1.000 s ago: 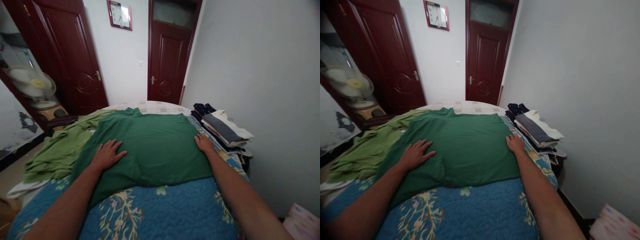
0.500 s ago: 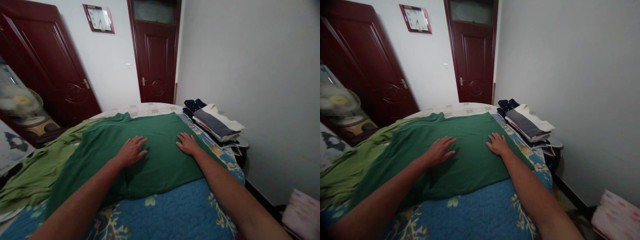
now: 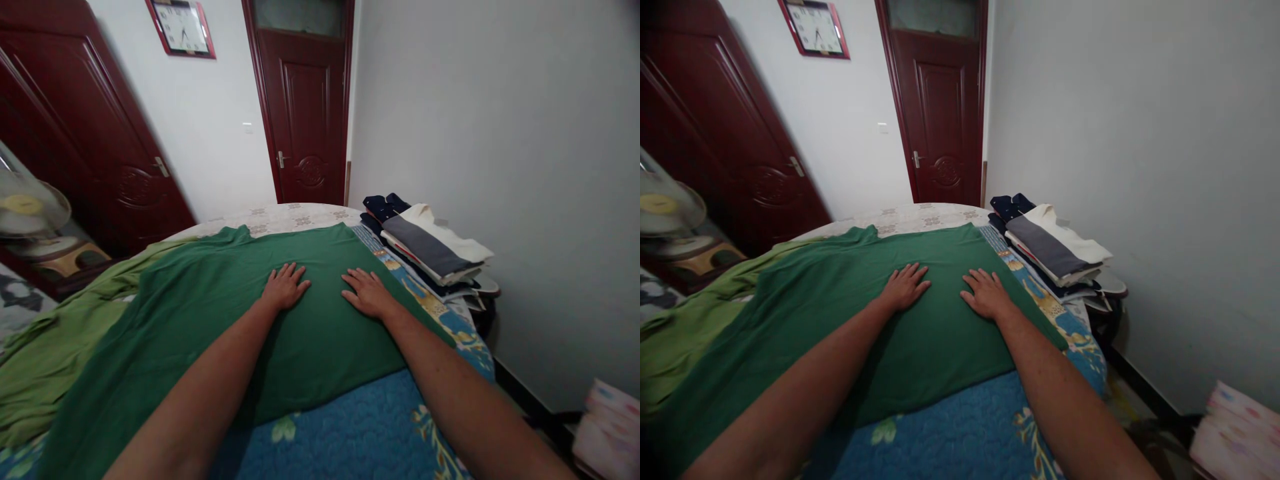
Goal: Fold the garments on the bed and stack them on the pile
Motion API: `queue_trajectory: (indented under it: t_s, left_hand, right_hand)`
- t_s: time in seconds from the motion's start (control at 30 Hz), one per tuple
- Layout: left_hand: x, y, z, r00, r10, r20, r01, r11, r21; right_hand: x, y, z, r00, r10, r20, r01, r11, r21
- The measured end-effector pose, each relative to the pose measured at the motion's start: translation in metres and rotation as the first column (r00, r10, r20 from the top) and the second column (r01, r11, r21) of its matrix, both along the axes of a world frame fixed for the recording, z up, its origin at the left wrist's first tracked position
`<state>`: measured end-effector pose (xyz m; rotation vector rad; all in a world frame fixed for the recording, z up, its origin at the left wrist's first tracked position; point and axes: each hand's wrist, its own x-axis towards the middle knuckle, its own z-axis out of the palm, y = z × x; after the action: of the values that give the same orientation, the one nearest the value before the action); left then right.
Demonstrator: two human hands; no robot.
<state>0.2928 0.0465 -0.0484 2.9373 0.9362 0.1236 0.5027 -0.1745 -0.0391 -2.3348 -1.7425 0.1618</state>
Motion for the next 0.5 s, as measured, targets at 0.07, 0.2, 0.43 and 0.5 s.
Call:
queue_trajectory:
  t_s: [0.07,0.2,0.43,0.5]
  left_hand:
    - [-0.013,0.021,0.0,0.998,0.062,-0.011,-0.062,0.998,-0.006]
    - [-0.05,0.057,-0.001,0.979,0.201,-0.021,-0.201,0.98,0.006]
    - [-0.134,0.096,0.001,0.92,0.385,-0.071,-0.382,0.923,0.05]
    - [-0.155,0.1,0.004,0.899,0.431,-0.075,-0.427,0.902,0.061]
  right_hand:
    - [0.0,0.0,0.001,1.0,-0.008,-0.005,0.008,1.0,0.006]
    - [0.001,0.0,0.0,0.999,-0.038,-0.013,0.038,0.999,0.011]
    - [0.007,0.002,-0.004,0.994,-0.113,-0.007,0.113,0.994,0.006]
    - [0.008,0.003,-0.005,0.993,-0.117,-0.002,0.117,0.993,0.01]
